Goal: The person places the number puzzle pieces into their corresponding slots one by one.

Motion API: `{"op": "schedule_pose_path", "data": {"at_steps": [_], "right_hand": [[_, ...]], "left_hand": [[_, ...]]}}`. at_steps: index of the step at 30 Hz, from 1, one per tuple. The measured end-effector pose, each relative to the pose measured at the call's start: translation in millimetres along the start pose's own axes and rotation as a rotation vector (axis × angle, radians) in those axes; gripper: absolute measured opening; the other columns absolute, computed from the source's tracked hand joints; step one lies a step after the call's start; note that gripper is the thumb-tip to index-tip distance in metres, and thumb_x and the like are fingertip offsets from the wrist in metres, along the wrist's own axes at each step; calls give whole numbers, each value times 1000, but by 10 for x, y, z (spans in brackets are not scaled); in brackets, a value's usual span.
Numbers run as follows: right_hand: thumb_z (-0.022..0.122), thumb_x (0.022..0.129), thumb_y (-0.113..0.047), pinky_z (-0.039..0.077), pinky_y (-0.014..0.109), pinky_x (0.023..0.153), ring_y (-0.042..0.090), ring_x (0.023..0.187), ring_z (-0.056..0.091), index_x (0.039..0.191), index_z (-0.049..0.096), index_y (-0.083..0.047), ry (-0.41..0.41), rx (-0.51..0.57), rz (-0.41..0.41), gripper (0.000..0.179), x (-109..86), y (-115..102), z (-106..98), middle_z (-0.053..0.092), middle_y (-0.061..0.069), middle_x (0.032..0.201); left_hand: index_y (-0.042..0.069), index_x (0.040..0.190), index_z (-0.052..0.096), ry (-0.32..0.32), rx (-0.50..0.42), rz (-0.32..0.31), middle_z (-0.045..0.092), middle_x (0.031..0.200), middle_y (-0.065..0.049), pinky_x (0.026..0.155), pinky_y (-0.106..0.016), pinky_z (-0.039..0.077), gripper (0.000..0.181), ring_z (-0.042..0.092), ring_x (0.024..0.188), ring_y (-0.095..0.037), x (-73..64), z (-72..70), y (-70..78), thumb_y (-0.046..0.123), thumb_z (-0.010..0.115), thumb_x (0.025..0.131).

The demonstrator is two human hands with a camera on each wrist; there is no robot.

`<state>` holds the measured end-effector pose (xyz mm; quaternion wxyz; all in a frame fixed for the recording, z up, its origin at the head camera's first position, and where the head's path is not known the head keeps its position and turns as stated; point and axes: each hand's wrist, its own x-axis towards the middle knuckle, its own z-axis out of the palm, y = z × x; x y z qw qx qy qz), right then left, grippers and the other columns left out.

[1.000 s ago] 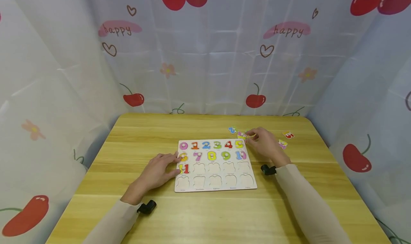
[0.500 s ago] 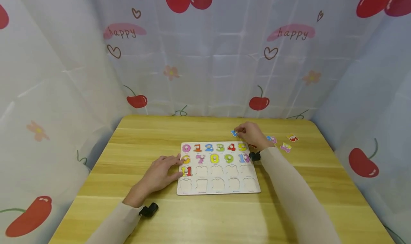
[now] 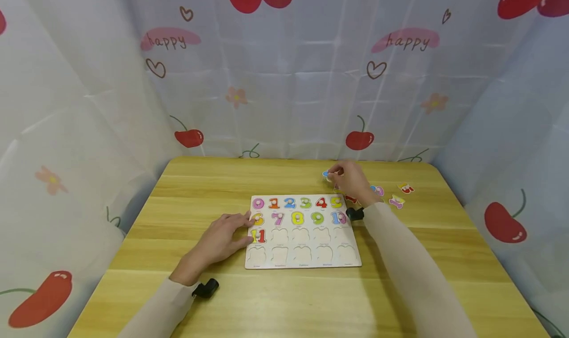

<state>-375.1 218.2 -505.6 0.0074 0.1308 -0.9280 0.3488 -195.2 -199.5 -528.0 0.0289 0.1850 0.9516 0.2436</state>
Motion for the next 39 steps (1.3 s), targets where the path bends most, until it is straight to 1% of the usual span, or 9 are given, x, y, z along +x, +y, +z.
{"op": "schedule_pose_path", "data": {"at_steps": [4,7,12,14,19,27,30,36,39], "right_hand": [[81,112,-19,68,58,108,42,122,74,115,82,0,54,38,-51,18,-133,-57,-96,71,22,141],[83,110,-17,71,51,101,40,116,79,107,81,-1,79,60,-85,16,-225,-76,-119,75,21,142],[87,107,-19,64,30,81,29,95,78,109,84,-8,99,100,-103,11,-370,-94,-59,83,15,121],[87,108,-21,62,30,78,27,92,77,116,87,-9,83,123,-96,15,-428,-128,-22,84,14,121],[86,109,-28,64,35,85,30,98,83,126,91,-14,17,144,-66,23,-567,-264,66,79,14,131],[86,107,-18,73,44,96,38,119,86,119,91,-12,-61,249,-95,14,-717,-526,297,80,15,136],[88,106,-17,72,42,97,33,116,85,114,90,-12,-106,266,-104,10,-769,-655,418,81,14,132],[93,103,-22,64,33,89,18,101,80,104,91,-19,-160,187,-145,4,-860,-880,686,80,6,119],[95,101,-24,59,29,85,12,96,72,102,92,-21,-175,147,-163,5,-918,-982,793,80,1,110]], "left_hand": [[15,156,75,-12,-1,0,58,179,-5,131,-72,47,50,59,160,-43,-9,-2,-13,33,83,110],[15,156,76,-12,3,3,59,179,-5,131,-71,48,49,59,160,-43,-13,0,-23,33,83,110],[16,157,75,-15,8,0,58,180,-6,130,-72,48,50,58,161,-43,-24,0,-24,34,82,111],[15,158,74,-15,12,1,58,180,-6,129,-73,49,50,58,161,-43,-26,-3,-26,34,82,111],[14,157,75,-10,21,14,58,179,-8,127,-74,51,50,59,159,-45,-19,-8,-20,33,83,111],[12,152,78,-10,22,21,60,177,-10,128,-74,50,48,58,160,-47,26,-32,-19,32,85,109],[13,148,80,-11,22,20,61,176,-9,126,-73,51,46,59,158,-46,33,-35,-28,34,87,108],[15,146,80,-17,16,16,62,175,-9,127,-72,51,45,59,158,-47,37,-21,-36,36,87,107],[15,146,81,-14,16,18,62,175,-9,127,-72,51,44,59,158,-47,37,-20,-36,36,87,107]]}}
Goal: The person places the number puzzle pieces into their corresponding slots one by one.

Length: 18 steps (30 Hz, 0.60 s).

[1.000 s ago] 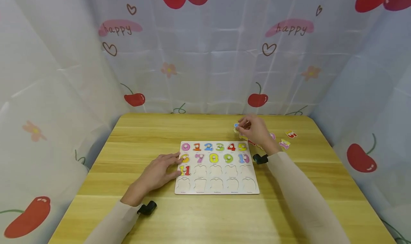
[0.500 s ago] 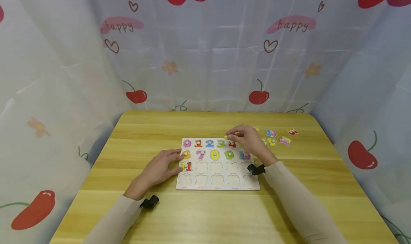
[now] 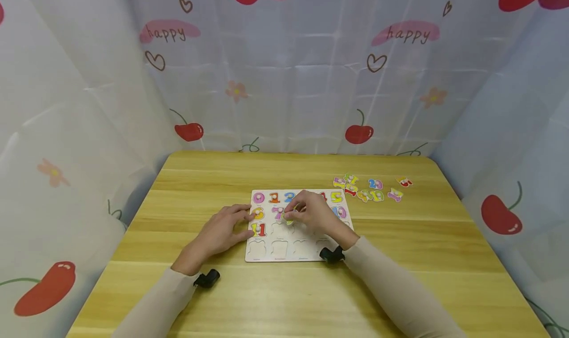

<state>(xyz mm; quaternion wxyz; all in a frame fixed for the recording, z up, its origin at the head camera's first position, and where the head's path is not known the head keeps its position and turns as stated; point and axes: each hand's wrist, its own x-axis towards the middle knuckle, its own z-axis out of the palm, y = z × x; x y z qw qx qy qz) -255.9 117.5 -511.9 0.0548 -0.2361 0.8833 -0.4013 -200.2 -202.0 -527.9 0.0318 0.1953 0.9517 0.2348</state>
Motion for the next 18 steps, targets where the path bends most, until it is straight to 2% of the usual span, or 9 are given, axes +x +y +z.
{"op": "schedule_pose_path", "data": {"at_steps": [4,7,18], "right_hand": [[98,97,-24,50,25,74,11,84,60,97,91,-22,-12,-27,6,8,-24,-84,136,75,-2,95],[99,96,-22,47,24,70,11,80,58,93,89,-20,-31,-22,15,11,-36,-123,211,72,-2,90],[94,101,-17,59,21,76,5,88,70,95,88,-17,-103,-55,-8,9,-77,-184,296,74,-3,99]], "left_hand": [[15,147,80,2,0,-2,61,176,-8,128,-72,50,45,59,159,-46,0,-7,-4,36,86,108],[15,147,80,4,1,-1,61,176,-8,127,-73,51,45,59,159,-46,3,-13,-1,37,86,108],[15,148,80,5,5,4,61,176,-9,126,-72,52,45,60,158,-46,-11,-7,3,36,86,108]]}}
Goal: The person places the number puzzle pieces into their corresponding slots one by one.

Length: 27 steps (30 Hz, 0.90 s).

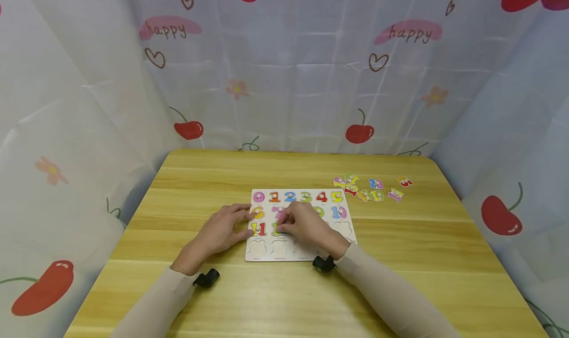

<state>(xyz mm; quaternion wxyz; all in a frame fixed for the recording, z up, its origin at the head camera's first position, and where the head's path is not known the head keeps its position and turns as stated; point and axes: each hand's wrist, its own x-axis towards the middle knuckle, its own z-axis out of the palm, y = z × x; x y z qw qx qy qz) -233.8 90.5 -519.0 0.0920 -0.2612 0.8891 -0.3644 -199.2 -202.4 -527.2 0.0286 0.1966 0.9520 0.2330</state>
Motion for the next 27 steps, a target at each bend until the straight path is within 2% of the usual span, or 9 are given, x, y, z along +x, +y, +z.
{"op": "schedule_pose_path", "data": {"at_steps": [14,27], "right_hand": [[93,101,-12,57,18,72,2,81,66,95,87,-14,14,-3,-10,9,-9,-58,68,71,0,97],[93,101,-12,57,22,78,8,90,65,100,91,-14,16,-44,5,4,-74,-25,-21,73,-3,97]], "left_hand": [[14,152,78,7,4,4,62,175,-10,125,-75,52,48,60,158,-47,-18,7,11,35,85,109],[15,153,77,4,2,0,62,175,-9,126,-73,51,49,59,159,-46,-8,24,-3,36,85,109]]}}
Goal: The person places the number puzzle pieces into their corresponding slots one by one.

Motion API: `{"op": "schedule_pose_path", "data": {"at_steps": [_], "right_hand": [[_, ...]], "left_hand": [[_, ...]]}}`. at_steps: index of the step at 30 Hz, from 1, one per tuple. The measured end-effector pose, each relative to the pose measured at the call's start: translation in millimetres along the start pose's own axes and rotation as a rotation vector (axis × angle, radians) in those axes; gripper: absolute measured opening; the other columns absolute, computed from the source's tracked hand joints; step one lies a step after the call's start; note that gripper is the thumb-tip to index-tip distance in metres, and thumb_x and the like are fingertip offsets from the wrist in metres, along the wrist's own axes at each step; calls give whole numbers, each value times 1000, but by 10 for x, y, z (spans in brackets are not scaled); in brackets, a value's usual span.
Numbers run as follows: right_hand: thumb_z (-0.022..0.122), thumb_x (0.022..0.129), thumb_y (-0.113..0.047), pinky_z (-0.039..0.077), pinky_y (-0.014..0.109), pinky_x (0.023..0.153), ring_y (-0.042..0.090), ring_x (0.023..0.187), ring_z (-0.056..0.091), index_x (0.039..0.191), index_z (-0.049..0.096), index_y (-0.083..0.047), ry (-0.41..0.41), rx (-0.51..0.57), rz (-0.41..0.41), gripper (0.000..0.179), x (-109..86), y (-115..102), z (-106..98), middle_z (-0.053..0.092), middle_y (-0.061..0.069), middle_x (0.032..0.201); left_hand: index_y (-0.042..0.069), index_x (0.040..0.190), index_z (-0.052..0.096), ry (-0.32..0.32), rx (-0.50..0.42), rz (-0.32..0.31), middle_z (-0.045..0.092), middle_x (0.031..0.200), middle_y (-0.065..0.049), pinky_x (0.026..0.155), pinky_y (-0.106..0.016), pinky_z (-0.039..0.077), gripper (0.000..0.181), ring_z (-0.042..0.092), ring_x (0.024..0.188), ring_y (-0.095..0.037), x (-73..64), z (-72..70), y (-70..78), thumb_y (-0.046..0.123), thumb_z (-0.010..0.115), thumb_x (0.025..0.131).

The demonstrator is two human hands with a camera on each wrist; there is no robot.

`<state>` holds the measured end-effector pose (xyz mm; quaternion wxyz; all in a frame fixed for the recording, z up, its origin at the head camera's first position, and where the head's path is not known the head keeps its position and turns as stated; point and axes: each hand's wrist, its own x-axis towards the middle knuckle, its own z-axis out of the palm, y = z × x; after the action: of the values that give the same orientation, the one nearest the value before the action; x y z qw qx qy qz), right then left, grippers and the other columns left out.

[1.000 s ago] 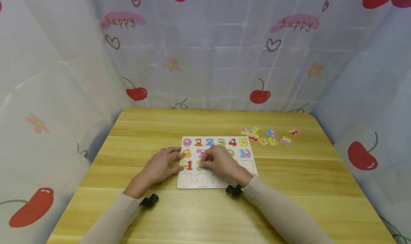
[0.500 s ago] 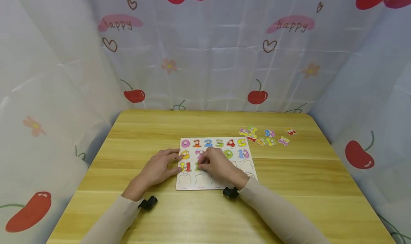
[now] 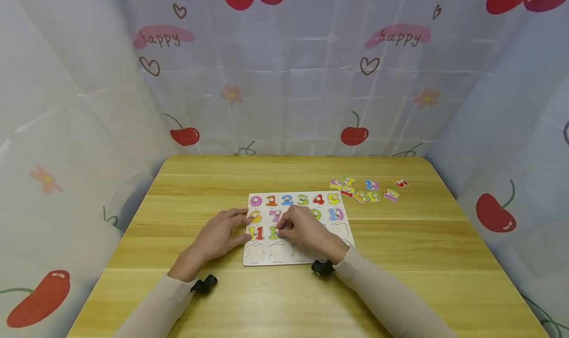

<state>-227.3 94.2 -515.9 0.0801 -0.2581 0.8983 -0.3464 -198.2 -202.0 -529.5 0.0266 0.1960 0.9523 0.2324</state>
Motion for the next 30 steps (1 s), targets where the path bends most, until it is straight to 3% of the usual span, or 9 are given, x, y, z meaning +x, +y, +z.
{"op": "schedule_pose_path", "data": {"at_steps": [7,14,30], "right_hand": [[91,102,-12,59,25,80,7,88,68,106,91,-14,40,25,42,4,-76,115,-124,76,-4,101],[92,101,-14,54,26,79,8,84,65,105,92,-15,123,-50,67,4,-144,291,-322,78,-4,99],[91,103,-14,52,23,67,19,83,69,106,91,-9,327,-57,155,6,-390,1029,-828,84,12,106]], "left_hand": [[14,153,77,8,-7,-2,61,176,-10,126,-75,51,49,59,159,-47,-8,-6,-1,35,85,109],[14,154,77,4,-13,-8,61,176,-10,127,-75,49,50,57,161,-47,-9,-3,15,35,85,109],[16,153,77,3,-16,-18,60,177,-10,128,-75,48,49,57,161,-48,-17,23,7,36,85,109]]}}
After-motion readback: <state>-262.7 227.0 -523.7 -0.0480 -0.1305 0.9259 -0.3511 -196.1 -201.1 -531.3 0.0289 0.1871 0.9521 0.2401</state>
